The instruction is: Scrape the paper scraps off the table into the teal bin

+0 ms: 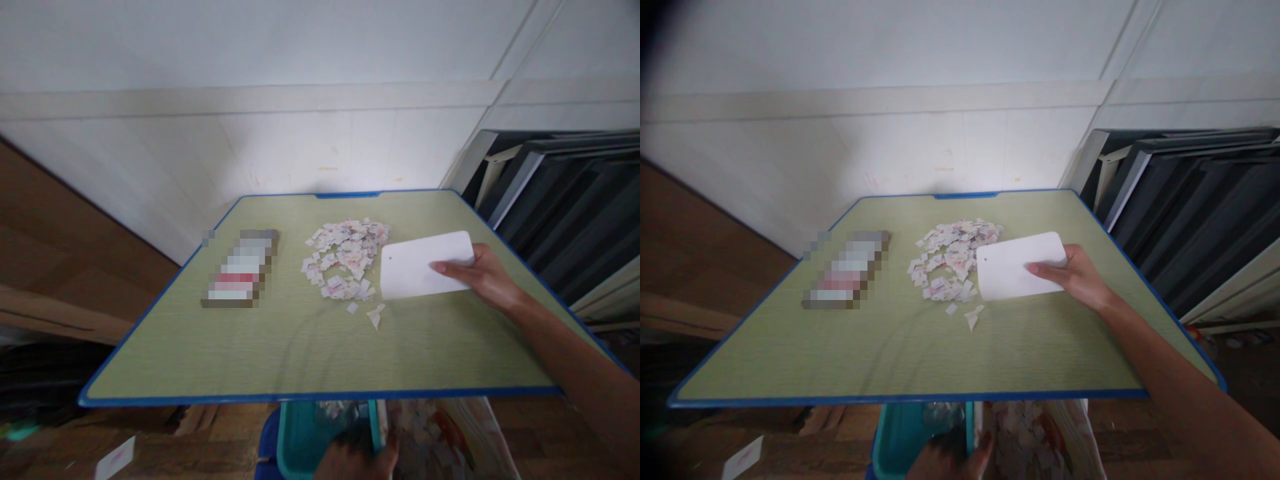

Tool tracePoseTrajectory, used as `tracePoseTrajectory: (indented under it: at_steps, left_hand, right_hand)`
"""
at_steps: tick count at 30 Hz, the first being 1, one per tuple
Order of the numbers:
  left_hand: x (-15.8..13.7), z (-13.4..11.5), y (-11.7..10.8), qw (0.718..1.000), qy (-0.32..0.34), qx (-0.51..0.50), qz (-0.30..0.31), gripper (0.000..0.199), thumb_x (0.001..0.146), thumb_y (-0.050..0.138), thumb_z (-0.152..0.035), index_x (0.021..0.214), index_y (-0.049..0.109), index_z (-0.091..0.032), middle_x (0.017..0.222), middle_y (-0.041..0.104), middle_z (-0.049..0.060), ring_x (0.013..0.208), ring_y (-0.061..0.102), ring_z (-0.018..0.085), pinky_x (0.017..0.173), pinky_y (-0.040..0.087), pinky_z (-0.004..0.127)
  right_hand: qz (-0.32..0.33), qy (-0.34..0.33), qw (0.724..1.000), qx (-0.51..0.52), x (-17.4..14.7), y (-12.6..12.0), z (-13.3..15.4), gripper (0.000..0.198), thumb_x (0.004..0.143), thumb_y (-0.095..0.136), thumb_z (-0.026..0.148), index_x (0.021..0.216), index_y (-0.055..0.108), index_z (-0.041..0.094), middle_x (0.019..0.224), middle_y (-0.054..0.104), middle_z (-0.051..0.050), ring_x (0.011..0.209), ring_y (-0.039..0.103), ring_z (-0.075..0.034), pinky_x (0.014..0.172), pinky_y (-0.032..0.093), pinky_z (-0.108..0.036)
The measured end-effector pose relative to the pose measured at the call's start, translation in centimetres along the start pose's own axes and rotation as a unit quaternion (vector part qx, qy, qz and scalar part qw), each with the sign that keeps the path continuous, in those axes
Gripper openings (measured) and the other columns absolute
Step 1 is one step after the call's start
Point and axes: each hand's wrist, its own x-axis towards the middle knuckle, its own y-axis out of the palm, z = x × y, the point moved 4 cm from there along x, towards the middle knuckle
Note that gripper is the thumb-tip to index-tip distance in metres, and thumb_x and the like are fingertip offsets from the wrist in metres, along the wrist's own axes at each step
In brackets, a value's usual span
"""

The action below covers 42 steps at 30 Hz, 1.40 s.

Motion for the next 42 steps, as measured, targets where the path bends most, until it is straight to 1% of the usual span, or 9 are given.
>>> tracePoseTrajectory:
  at_steps: [4,9,15,21,26,30,35,39,42]
  left_hand:
    - [0.0,-0.1,0.7,1.000,0.011,0.007,0.006,0.043,0.071,0.050,-0.019,0.112,0.039,-0.025,0.061,0.058,0.000,0.046,0.054,0.017,0.037,0.042,0.022]
    - [0.1,-0.3,0.5,1.000,0.025,0.016,-0.001,0.044,0.070,0.051,-0.019,0.111,0.039,-0.025,0.061,0.059,0.000,0.047,0.055,0.017,0.038,0.042,0.022]
    - [0.1,-0.1,0.5,1.000,0.017,0.000,0.014,0.046,0.070,0.051,-0.017,0.112,0.037,-0.026,0.060,0.058,-0.001,0.046,0.055,0.017,0.037,0.042,0.022]
    - [0.0,-0.1,0.7,0.998,0.016,-0.016,0.063,0.050,0.069,0.052,-0.018,0.115,0.035,-0.025,0.062,0.059,0.000,0.049,0.056,0.018,0.040,0.044,0.024]
    - [0.0,-0.1,0.9,0.993,0.008,-0.033,0.114,0.039,0.074,0.048,-0.020,0.112,0.039,-0.027,0.069,0.060,0.002,0.055,0.057,0.019,0.044,0.045,0.026]
    - [0.0,0.0,1.1,0.989,-0.008,-0.052,0.140,0.031,0.077,0.044,-0.021,0.107,0.043,-0.028,0.067,0.059,0.002,0.055,0.056,0.019,0.045,0.045,0.028]
    - [0.0,0.3,0.4,0.987,-0.013,-0.065,0.149,0.031,0.076,0.046,-0.021,0.106,0.043,-0.025,0.070,0.059,0.004,0.058,0.056,0.021,0.047,0.045,0.030]
    - [0.0,0.7,-0.3,0.983,-0.018,-0.069,0.168,0.032,0.074,0.048,-0.019,0.105,0.042,-0.024,0.067,0.059,0.003,0.056,0.056,0.019,0.046,0.044,0.027]
    - [0.1,0.7,-0.1,0.984,-0.007,-0.069,0.164,0.032,0.074,0.048,-0.019,0.105,0.043,-0.024,0.066,0.059,0.002,0.055,0.056,0.019,0.046,0.044,0.027]
  right_hand:
    - [-0.004,0.005,1.000,-0.014,0.1,-0.2,0.3,0.020,0.059,0.064,0.026,0.074,0.060,0.013,0.066,0.059,0.001,0.052,0.050,-0.009,0.046,0.036,-0.019]
    - [-0.031,0.025,0.998,-0.038,0.0,-1.1,0.7,0.019,0.058,0.065,0.029,0.067,0.059,0.013,0.060,0.056,0.002,0.048,0.047,-0.007,0.042,0.033,-0.018]
    - [-0.055,0.006,0.998,0.004,-0.3,-1.4,1.0,0.022,0.057,0.065,0.031,0.073,0.060,0.016,0.066,0.058,0.000,0.051,0.050,-0.010,0.044,0.037,-0.020]
    - [-0.019,0.018,0.998,-0.049,-0.2,-1.1,0.6,0.019,0.055,0.066,0.031,0.062,0.060,0.016,0.057,0.057,0.002,0.046,0.049,-0.009,0.040,0.035,-0.019]
    - [-0.006,0.012,0.999,-0.046,-0.3,-1.3,0.7,0.024,0.056,0.065,0.032,0.073,0.061,0.016,0.064,0.060,0.000,0.051,0.053,-0.011,0.044,0.039,-0.021]
    - [-0.003,0.016,0.999,-0.050,-0.4,-1.3,0.7,0.022,0.056,0.065,0.031,0.071,0.061,0.016,0.063,0.060,0.001,0.050,0.053,-0.011,0.044,0.039,-0.021]
    - [-0.007,0.017,0.998,-0.067,-0.1,-1.1,0.7,0.019,0.055,0.065,0.032,0.065,0.061,0.017,0.058,0.059,0.002,0.046,0.051,-0.010,0.041,0.036,-0.020]
    - [-0.022,0.011,0.998,-0.062,0.0,-1.3,0.7,0.018,0.054,0.066,0.032,0.062,0.061,0.016,0.054,0.058,0.003,0.043,0.049,-0.009,0.038,0.034,-0.019]
    - [0.004,0.018,0.998,-0.053,-0.1,-1.2,0.8,0.017,0.053,0.067,0.030,0.063,0.062,0.016,0.055,0.059,0.002,0.043,0.050,-0.010,0.038,0.035,-0.019]
